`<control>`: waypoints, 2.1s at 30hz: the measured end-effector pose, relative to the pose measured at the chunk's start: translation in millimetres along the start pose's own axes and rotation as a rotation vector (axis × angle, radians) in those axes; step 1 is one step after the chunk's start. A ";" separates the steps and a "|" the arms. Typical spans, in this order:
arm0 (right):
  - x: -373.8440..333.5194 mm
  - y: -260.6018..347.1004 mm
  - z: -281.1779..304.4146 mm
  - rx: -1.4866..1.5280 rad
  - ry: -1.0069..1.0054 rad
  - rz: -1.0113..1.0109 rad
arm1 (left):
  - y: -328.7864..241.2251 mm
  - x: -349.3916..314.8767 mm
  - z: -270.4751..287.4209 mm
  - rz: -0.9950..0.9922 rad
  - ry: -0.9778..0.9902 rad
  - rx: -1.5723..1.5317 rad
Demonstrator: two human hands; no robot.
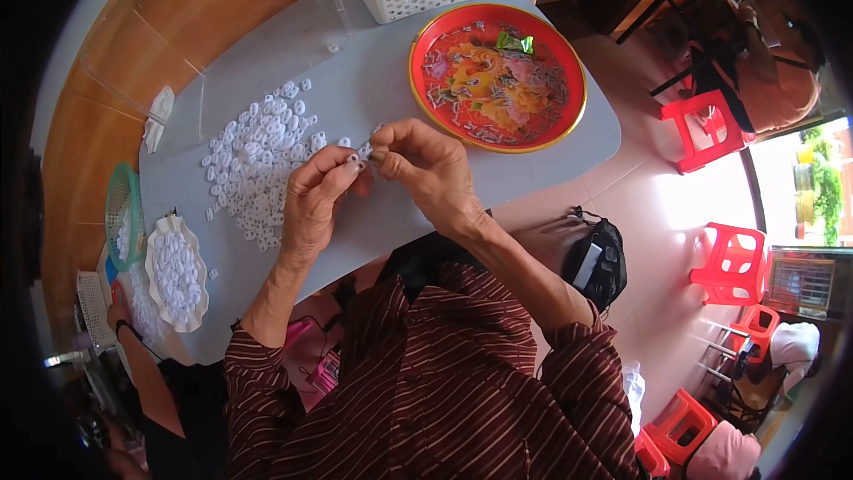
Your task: The person is stringing small white plastic components onto a thin metal wire.
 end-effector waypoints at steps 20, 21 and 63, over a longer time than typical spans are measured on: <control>-3.0 -16.3 -10.4 0.110 -0.229 0.057 | -2.4 -2.7 -0.2 -0.118 -0.055 0.182; -3.0 -17.4 -9.9 0.110 -0.229 0.055 | -2.4 -2.7 -0.5 -0.117 -0.055 0.182; -7.2 14.0 -4.6 -0.675 -0.050 0.245 | -9.6 -5.7 -11.1 -0.192 0.085 0.405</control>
Point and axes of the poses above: each hand's wrist, its own x-axis towards the middle knuckle, its own z-axis out of the back of the hand, y = z × x, the point moved 5 cm from there along x, towards the middle knuckle, and after that the axes turned 3 degrees about -x, right-handed, at the moved point
